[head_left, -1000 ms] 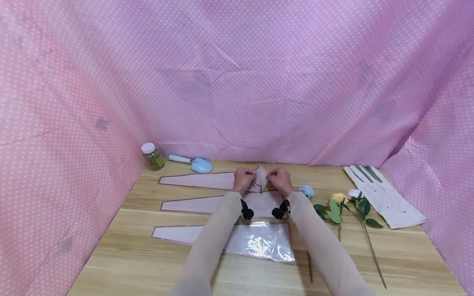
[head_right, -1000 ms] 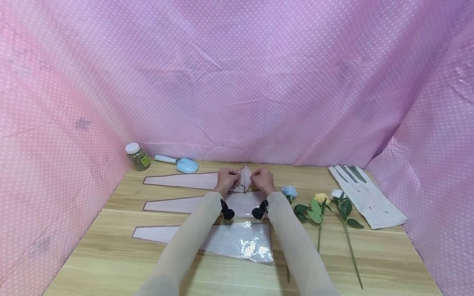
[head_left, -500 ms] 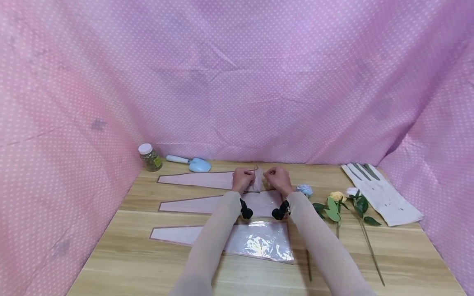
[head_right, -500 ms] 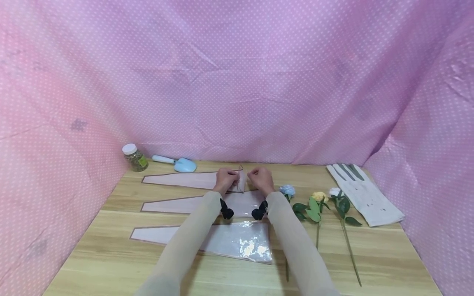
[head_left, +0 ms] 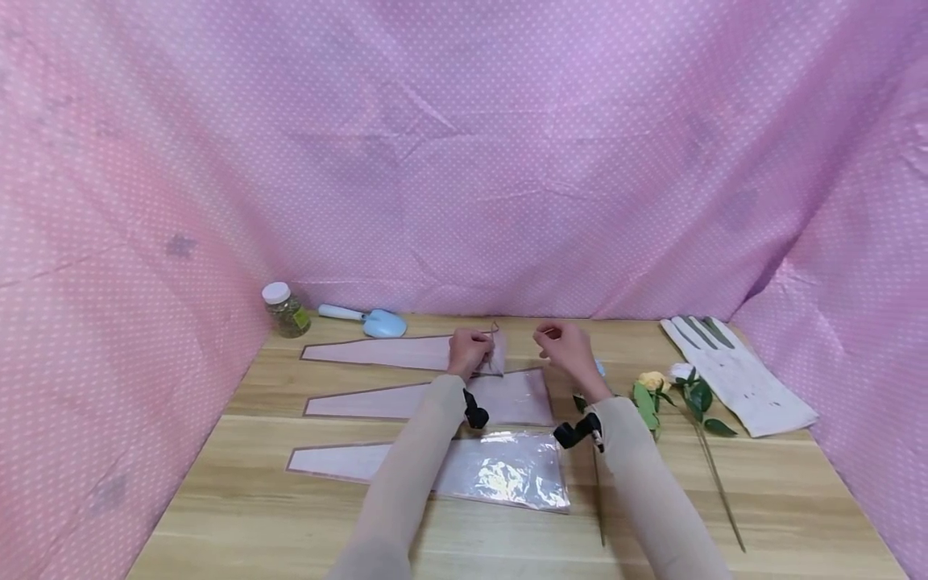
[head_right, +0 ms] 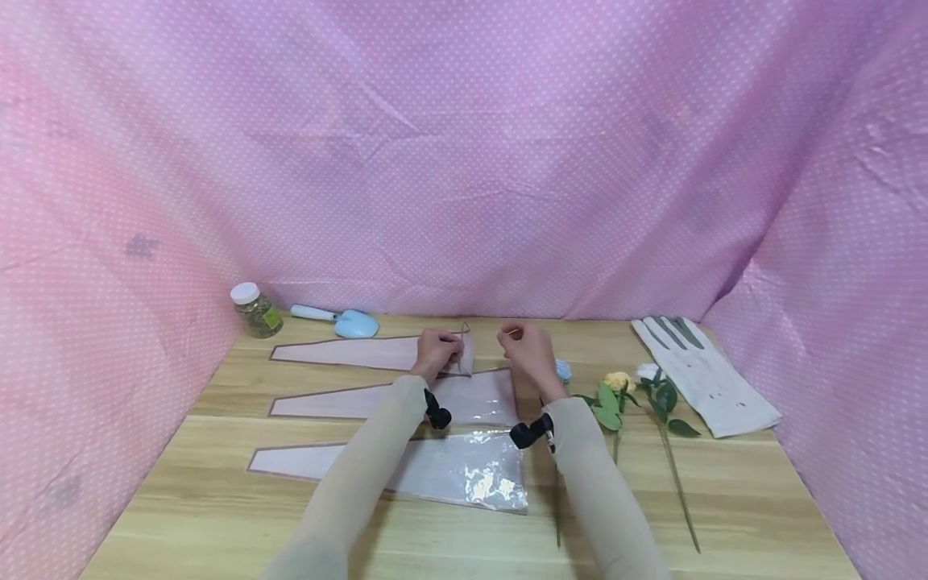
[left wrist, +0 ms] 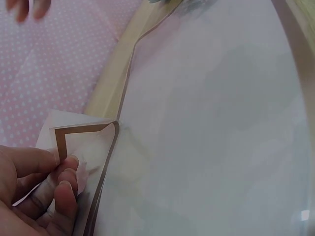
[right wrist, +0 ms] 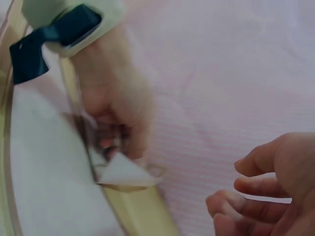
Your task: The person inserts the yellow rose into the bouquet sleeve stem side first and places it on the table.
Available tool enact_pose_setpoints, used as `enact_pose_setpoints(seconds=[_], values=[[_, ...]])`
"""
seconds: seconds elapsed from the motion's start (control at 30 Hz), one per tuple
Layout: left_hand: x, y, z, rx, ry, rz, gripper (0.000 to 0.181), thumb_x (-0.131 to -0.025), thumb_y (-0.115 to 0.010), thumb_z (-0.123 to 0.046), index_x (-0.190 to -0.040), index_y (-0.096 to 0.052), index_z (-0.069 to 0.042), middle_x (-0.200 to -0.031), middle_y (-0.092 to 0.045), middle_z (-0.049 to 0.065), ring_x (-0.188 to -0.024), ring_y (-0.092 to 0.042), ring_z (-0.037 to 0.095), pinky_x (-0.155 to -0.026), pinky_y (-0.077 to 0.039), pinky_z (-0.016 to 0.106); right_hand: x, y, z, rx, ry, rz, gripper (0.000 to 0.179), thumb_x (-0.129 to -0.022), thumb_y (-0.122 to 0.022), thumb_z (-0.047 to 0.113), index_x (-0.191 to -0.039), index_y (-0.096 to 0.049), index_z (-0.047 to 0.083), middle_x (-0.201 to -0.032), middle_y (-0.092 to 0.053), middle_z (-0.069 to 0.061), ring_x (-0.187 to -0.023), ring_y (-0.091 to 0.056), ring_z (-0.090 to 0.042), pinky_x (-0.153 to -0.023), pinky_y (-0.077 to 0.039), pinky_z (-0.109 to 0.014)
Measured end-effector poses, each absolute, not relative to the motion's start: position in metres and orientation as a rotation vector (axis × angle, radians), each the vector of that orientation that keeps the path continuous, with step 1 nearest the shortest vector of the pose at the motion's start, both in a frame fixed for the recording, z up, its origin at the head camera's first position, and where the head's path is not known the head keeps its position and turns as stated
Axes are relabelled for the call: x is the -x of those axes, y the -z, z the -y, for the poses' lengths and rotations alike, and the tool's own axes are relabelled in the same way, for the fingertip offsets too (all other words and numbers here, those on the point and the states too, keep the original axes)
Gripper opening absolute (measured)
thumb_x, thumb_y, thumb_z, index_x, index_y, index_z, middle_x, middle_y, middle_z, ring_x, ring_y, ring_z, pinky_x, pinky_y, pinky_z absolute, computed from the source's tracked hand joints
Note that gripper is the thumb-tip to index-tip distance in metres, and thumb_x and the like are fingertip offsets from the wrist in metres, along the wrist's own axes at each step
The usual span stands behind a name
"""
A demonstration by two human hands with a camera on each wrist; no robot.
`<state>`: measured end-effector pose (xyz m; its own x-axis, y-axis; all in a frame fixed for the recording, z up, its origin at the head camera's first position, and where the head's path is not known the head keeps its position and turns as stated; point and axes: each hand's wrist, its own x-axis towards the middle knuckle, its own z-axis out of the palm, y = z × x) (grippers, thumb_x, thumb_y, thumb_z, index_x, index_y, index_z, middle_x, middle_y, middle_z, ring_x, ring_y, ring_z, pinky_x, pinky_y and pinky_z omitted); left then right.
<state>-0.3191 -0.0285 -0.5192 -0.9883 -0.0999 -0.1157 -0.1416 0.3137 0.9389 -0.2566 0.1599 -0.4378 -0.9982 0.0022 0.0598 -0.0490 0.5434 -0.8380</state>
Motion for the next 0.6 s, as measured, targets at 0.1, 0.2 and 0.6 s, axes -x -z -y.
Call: enact_pose_setpoints(seconds=[0.1, 0.2, 0.6], values=[[0.319, 0.518, 0.029, 0.238, -1.81, -2.503, 0.008, -0.083, -0.073, -0.005, -0.087, -0.079, -0.002, -0.063, -0.067, 0.002, -0.051, -0.056, 0.009, -0.047, -0.044, 0.021, 0.246, 0.427, -0.171, -0.04, -1.481, 2.702, 0.029, -0.098, -0.06, 0.019, -0.118, -0.066, -0.001, -0.108, -0.071, -0.025, -0.084, -0.073, -0.037, -0.057, -0.054, -0.021], [0.318, 0.518, 0.03, 0.243, -1.809, -2.498, 0.008, -0.084, -0.072, -0.005, -0.086, -0.079, -0.002, -0.061, -0.065, 0.0, -0.05, -0.055, 0.008, -0.046, -0.042, 0.021, 0.235, 0.417, -0.181, -0.056, -1.456, 2.678, 0.03, -0.098, -0.06, 0.018, -0.119, -0.065, -0.001, -0.108, -0.071, -0.025, -0.082, -0.074, -0.033, -0.056, -0.055, -0.02], [0.316, 0.515, 0.028, 0.248, -1.831, -2.449, 0.008, -0.085, -0.071, -0.004, -0.086, -0.078, 0.0, -0.062, -0.066, 0.002, -0.051, -0.056, 0.009, -0.045, -0.043, 0.02, 0.194, 0.399, -0.216, 0.035, -1.413, 2.604, 0.034, -0.097, -0.063, 0.021, -0.122, -0.064, -0.001, -0.109, -0.071, -0.027, -0.075, -0.073, -0.018, -0.058, -0.056, -0.022]])
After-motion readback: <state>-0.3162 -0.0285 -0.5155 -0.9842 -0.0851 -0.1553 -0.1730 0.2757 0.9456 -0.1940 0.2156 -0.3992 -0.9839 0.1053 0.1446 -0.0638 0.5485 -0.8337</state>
